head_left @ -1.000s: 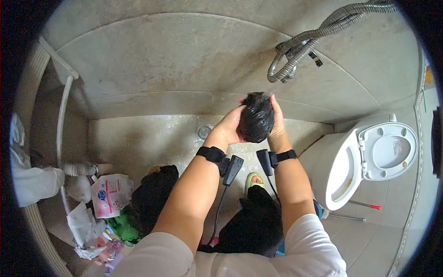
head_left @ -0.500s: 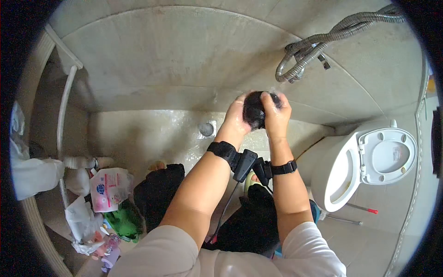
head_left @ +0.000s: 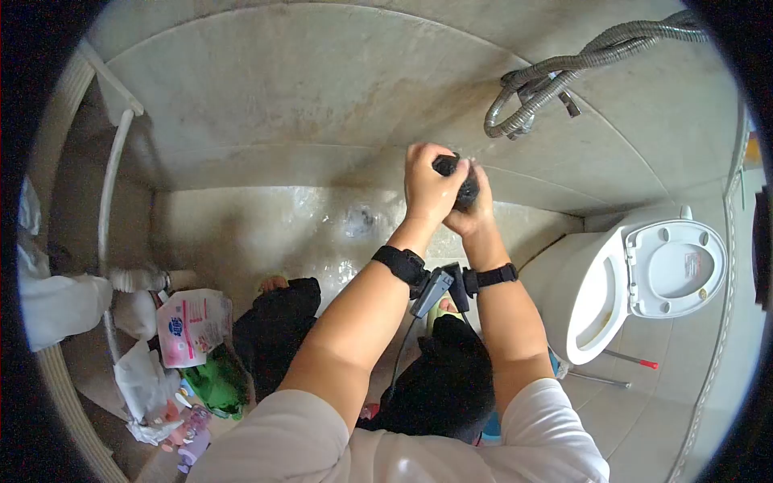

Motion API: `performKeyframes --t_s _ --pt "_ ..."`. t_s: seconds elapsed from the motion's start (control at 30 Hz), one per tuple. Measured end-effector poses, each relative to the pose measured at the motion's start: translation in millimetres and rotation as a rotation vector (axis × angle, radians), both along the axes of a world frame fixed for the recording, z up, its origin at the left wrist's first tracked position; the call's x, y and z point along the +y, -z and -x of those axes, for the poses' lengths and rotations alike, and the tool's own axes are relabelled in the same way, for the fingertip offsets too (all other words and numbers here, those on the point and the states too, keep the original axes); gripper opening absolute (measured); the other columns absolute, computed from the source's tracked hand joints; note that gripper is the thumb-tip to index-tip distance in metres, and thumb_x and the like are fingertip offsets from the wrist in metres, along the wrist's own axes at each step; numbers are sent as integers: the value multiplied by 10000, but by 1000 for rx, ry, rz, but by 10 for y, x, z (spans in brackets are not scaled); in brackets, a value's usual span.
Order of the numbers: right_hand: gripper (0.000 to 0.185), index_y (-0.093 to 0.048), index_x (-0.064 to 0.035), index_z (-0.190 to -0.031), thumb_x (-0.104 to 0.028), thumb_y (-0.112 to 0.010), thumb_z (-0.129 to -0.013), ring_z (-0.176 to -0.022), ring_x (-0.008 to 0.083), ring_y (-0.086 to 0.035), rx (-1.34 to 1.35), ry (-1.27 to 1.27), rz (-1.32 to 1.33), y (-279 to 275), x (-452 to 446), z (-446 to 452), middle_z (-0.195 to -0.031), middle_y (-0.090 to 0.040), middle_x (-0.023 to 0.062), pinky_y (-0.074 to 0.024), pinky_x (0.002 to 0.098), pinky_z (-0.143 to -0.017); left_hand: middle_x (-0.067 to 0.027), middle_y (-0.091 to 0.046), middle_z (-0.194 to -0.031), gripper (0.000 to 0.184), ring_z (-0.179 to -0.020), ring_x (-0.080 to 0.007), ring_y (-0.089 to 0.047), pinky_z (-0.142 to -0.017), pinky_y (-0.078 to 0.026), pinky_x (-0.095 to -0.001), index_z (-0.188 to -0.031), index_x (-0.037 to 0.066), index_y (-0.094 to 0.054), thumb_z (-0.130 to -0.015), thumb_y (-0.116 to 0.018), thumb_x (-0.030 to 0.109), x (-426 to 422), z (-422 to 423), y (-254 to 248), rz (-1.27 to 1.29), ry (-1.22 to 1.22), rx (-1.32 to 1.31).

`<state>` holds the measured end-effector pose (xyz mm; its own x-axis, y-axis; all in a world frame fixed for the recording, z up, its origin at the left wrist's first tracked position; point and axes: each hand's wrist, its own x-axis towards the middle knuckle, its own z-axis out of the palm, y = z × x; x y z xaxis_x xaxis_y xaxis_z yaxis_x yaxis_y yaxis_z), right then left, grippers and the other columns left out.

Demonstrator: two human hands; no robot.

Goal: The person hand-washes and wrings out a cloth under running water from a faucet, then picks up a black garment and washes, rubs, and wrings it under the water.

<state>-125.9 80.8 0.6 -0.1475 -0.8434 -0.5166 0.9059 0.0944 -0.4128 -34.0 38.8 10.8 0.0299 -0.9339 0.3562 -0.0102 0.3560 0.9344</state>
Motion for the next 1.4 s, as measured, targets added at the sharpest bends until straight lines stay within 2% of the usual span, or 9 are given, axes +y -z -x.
performKeyframes --t_s 0.17,0.27,0.33,0.43,0.63,1.13,1.23,1.3,1.4 --pt "396 -569 -78 -1033 -398 -554 -801 -884 280 -607 210 -111 7 -393 29 208 -941 -626 103 -476 449 -843 -75 -564 -1039 421 -943 -199 -527 -825 -413 -339 -1006 84 -590 -766 -679 419 -99 -66 112 -648 591 562" --pt "361 -581 -42 -1033 -290 -621 -774 -879 237 -611 610 -135 25 -618 17 184 -952 -630 106 -483 364 -832 -106 -515 -1175 765 -1057 -300 -496 -919 -307 -579 -1236 104 -469 -728 -563 668 -128 -226 -117 -1134 506 705" --pt "333 -604 -26 -1023 -180 -672 -735 -852 182 -604 1424 -314 122 -780 42 30 -959 -632 96 -474 292 -801 -110 -512 -1180 775 -1071 -320 -487 -921 -302 -593 -1234 107 -470 -721 -555 682 -158 -302 -163 -1278 662 678" --pt "299 -624 -40 -998 -144 -688 -726 -813 149 -588 1611 -269 282 -891 35 -271 -898 -631 56 -465 282 -771 -99 -544 -1105 645 -1019 -299 -519 -865 -364 -531 -1160 110 -507 -760 -543 614 -179 -184 -23 -1320 807 790" --pt "188 -610 10 -897 -135 -615 -778 -757 152 -575 1047 85 42 -583 -70 -199 -845 -620 64 -467 276 -700 -86 -598 -793 144 -698 -198 -596 -631 -496 -311 -865 6 -567 -791 -598 125 -118 23 -38 -1013 455 1095" --pt "194 -572 -67 -871 -255 -547 -835 -688 223 -597 206 48 -1 -209 -171 6 -786 -604 77 -500 379 -615 -143 -577 -874 217 -864 -317 -533 -774 -422 -403 -776 46 -584 -660 -692 195 -67 34 41 -388 115 129" --pt "187 -575 -84 -891 -261 -570 -831 -793 235 -611 318 -110 -25 -527 -67 55 -873 -628 80 -497 360 -737 -94 -603 -942 312 -872 -244 -560 -783 -421 -407 -876 40 -585 -703 -710 268 -70 -69 -35 -221 185 107" --pt "219 -595 -46 -925 -219 -631 -795 -837 217 -601 704 -107 135 -511 -77 168 -912 -627 78 -464 328 -806 -116 -554 -1102 489 -991 -290 -520 -864 -353 -553 -1018 75 -564 -734 -640 465 -42 -144 -78 -982 472 631" --pt "274 -611 -14 -950 -182 -691 -749 -887 184 -577 1504 -203 181 -650 33 136 -941 -625 78 -434 303 -834 -132 -501 -1211 650 -1083 -341 -476 -926 -241 -668 -1147 113 -521 -743 -543 621 -164 -299 -62 -1329 810 817"
